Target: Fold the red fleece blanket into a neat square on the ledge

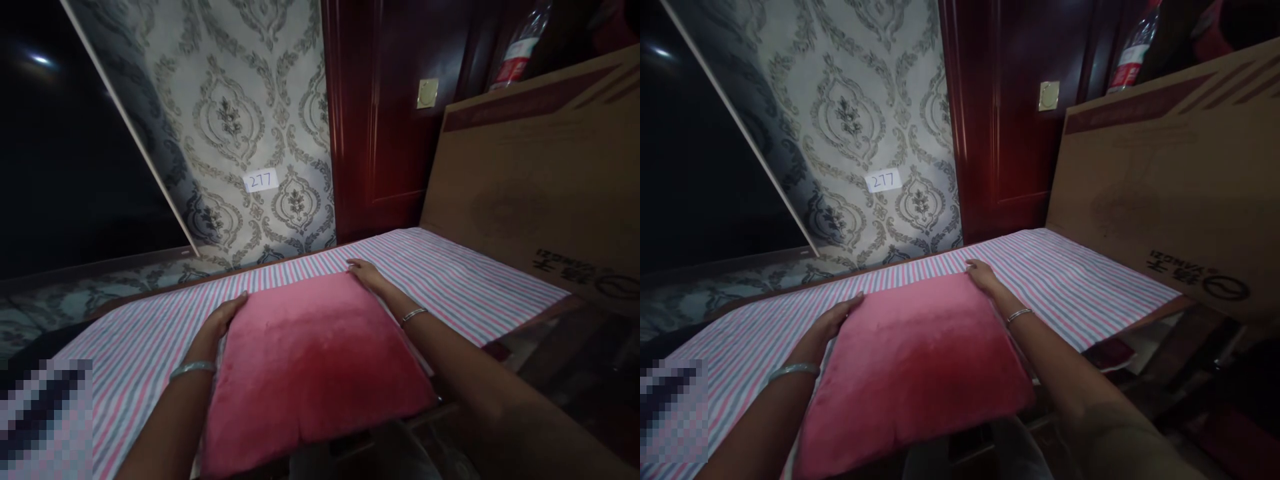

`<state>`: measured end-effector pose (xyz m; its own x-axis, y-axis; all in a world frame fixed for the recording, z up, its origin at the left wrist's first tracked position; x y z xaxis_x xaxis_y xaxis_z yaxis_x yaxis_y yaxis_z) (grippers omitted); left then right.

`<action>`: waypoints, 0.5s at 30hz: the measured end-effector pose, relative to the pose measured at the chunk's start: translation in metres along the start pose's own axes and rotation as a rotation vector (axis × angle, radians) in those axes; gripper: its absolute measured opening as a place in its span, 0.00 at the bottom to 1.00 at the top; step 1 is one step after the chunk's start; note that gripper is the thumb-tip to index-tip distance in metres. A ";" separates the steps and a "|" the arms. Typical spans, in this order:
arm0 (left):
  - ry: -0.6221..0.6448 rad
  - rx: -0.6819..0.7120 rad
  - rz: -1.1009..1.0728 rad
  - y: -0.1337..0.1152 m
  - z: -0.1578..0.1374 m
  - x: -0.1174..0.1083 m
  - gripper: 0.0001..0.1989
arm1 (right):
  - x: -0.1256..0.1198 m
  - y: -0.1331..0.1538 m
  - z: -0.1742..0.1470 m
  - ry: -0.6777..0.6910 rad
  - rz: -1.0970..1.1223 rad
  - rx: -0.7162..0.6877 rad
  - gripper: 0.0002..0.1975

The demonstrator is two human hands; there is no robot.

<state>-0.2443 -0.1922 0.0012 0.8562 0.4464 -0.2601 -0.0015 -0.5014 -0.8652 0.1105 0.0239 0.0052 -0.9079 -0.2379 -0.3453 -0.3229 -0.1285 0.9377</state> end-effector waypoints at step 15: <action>-0.349 0.159 0.402 -0.002 0.011 -0.020 0.09 | 0.018 0.002 0.000 0.019 -0.454 -0.060 0.15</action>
<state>-0.2669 -0.1916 0.0036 0.5501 0.4755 -0.6865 -0.3936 -0.5774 -0.7154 0.0938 0.0198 0.0009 -0.6725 -0.1616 -0.7222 -0.6708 -0.2792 0.6871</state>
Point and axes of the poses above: each hand's wrist, its own z-axis towards the middle knuckle, its own x-axis out of the palm, y = z × x, the point moved 8 cm from there along z, towards the middle knuckle, and after that the axes turned 8 degrees about z, right-handed, at the moved point
